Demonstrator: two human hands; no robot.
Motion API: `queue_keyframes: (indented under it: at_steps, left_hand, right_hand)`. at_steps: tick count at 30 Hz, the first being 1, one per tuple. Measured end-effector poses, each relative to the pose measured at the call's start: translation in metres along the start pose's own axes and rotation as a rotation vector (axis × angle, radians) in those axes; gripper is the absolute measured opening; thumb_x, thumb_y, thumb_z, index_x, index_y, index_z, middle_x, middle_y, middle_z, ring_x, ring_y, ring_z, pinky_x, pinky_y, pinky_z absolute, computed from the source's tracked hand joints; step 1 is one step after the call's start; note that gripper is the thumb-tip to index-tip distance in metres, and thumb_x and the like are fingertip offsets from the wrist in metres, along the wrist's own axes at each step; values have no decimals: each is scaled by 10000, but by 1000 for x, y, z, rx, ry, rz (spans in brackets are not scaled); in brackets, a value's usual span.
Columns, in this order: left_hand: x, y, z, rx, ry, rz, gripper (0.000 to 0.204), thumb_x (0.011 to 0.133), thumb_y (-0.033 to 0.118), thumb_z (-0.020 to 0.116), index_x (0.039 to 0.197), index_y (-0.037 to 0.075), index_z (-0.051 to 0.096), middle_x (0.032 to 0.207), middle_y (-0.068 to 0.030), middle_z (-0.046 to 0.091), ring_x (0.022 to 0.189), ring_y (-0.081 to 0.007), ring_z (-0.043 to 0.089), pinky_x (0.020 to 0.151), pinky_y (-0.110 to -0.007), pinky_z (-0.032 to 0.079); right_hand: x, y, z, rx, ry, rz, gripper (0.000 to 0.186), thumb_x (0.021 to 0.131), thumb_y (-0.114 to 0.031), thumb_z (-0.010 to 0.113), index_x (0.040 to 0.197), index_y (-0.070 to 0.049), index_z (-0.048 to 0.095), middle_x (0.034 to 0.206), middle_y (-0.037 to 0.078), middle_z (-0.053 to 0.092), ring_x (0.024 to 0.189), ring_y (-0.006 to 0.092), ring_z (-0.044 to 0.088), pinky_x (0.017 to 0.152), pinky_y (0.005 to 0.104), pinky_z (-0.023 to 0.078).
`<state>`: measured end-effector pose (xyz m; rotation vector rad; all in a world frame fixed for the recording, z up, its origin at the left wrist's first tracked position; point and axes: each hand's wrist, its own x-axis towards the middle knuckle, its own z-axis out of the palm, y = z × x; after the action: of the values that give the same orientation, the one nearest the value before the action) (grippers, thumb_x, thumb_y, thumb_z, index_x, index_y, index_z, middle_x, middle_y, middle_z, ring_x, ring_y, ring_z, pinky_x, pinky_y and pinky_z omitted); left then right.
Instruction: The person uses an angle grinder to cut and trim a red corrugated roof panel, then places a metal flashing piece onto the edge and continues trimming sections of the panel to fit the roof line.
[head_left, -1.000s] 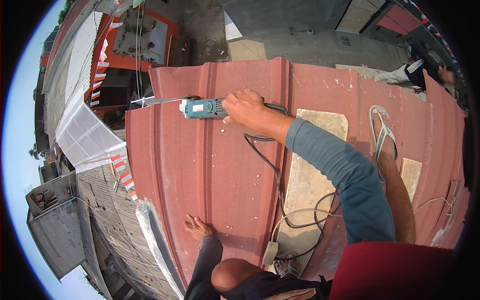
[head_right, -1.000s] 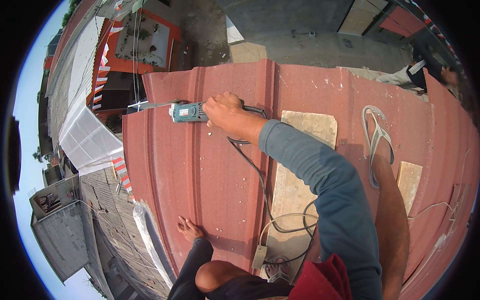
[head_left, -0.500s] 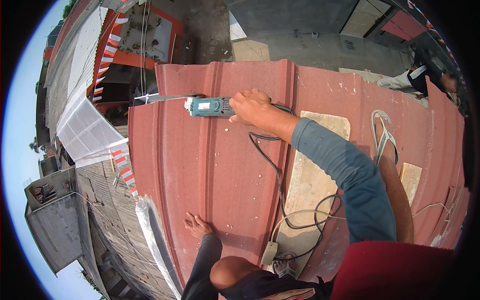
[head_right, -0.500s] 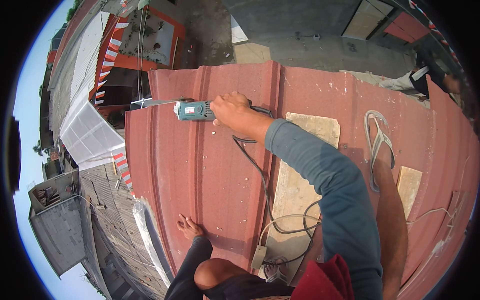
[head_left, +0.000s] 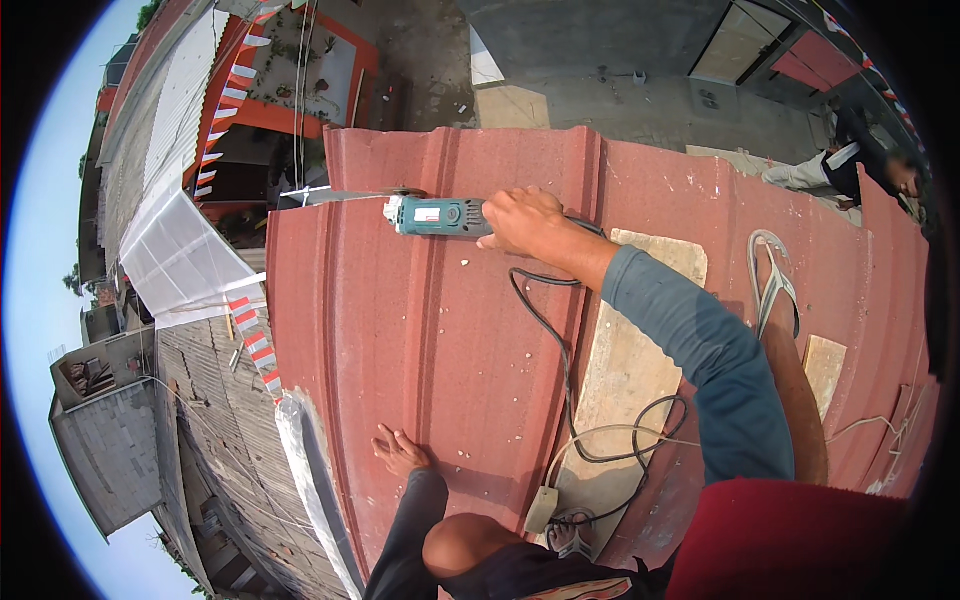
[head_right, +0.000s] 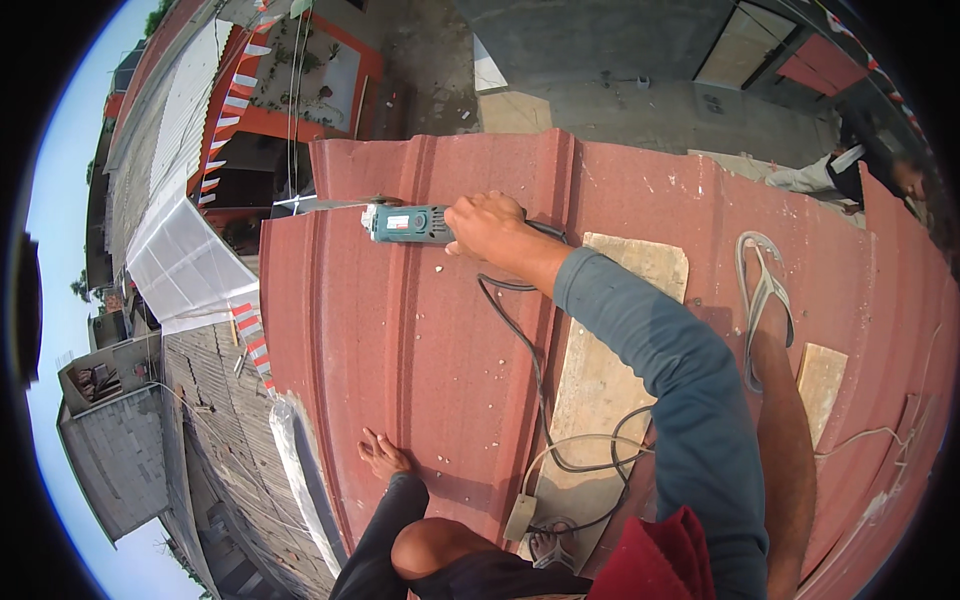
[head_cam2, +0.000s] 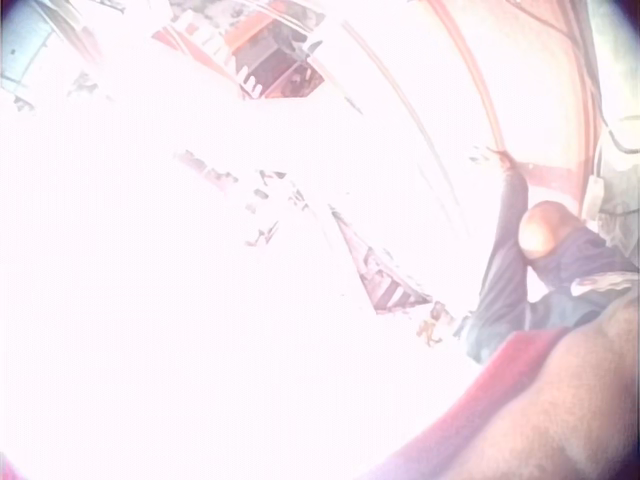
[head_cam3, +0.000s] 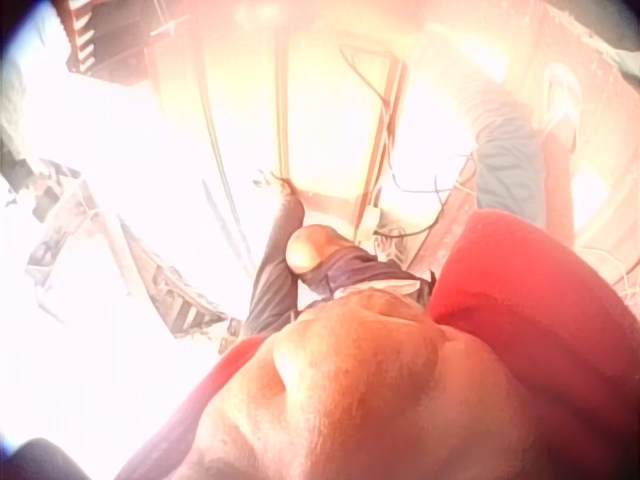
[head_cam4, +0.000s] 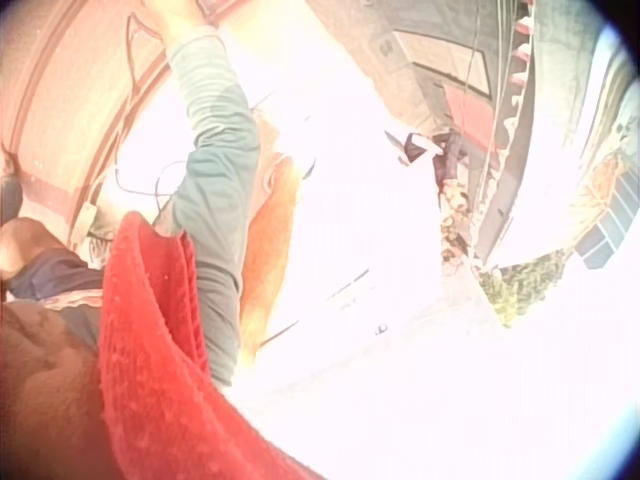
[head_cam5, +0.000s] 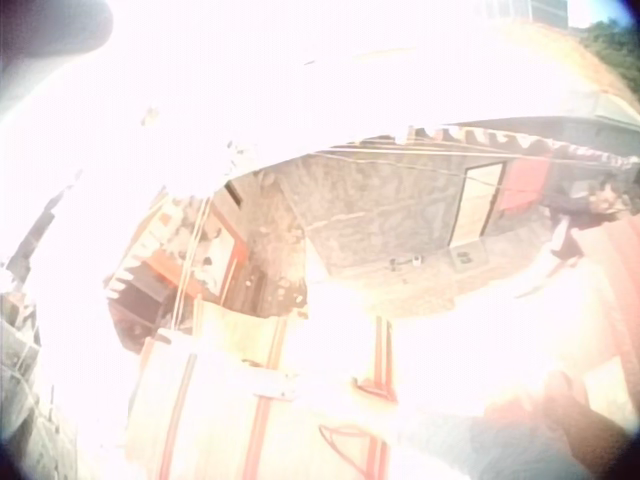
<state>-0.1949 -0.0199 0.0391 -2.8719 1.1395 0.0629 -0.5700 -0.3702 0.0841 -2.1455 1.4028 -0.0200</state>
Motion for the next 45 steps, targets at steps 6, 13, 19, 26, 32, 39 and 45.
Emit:
queue_keyframes:
  at_steps: [6, 13, 19, 26, 32, 39, 45]
  left_hand:
    - [-3, 6, -2, -1, -1, -17, 558, 959, 468, 335, 1431, 194, 448, 1478, -250, 318, 1336, -416, 360, 1035, -526, 343]
    - [-1, 2, 1, -18, 22, 15, 556, 957, 468, 334, 1427, 197, 455, 1476, -247, 324, 1326, -406, 377, 1024, -533, 344]
    - [1, 0, -1, -33, 31, 1, 561, 955, 474, 334, 1430, 199, 451, 1479, -243, 323, 1318, -410, 388, 1020, -529, 346]
    - [-1, 1, -3, -51, 12, 0, 553, 962, 475, 334, 1432, 206, 446, 1493, -236, 306, 1342, -442, 339, 1059, -541, 299]
    - [-4, 6, -2, -28, -10, -19, 557, 964, 485, 333, 1437, 211, 438, 1498, -230, 302, 1356, -446, 316, 1070, -540, 286]
    - [1, -1, -2, -51, 15, 6, 566, 957, 488, 337, 1440, 208, 436, 1498, -224, 306, 1337, -443, 346, 1041, -546, 318]
    - [-3, 4, -2, -39, 12, -14, 560, 958, 477, 329, 1431, 202, 448, 1493, -230, 311, 1329, -431, 362, 1025, -544, 337]
  right_hand:
    - [-7, 5, 3, 21, -17, 40, 432, 807, -445, 693, 1026, -74, 680, 1030, 124, 681, 1003, 299, 658, 847, 414, 517]
    - [-14, 7, 1, 25, 6, 36, 463, 802, -465, 690, 1006, -49, 686, 1014, 135, 681, 1000, 310, 657, 855, 417, 517]
    - [-18, 9, 6, 28, 59, 40, 487, 789, -471, 699, 998, -31, 683, 1014, 140, 679, 986, 318, 660, 843, 424, 522]
    - [-24, 16, 13, 45, 110, 42, 495, 782, -466, 705, 995, -20, 680, 1007, 146, 683, 955, 342, 666, 832, 434, 526]
    - [-28, 23, 17, 55, 88, 68, 521, 777, -457, 710, 1005, 9, 673, 1005, 176, 685, 972, 350, 662, 829, 436, 525]
    - [-36, 25, 10, 58, 80, 74, 524, 782, -459, 705, 1003, 15, 673, 983, 189, 687, 945, 346, 671, 813, 434, 528]
    - [-43, 28, 8, 44, 54, 66, 517, 788, -454, 702, 972, 28, 675, 939, 181, 693, 918, 339, 678, 804, 434, 531]
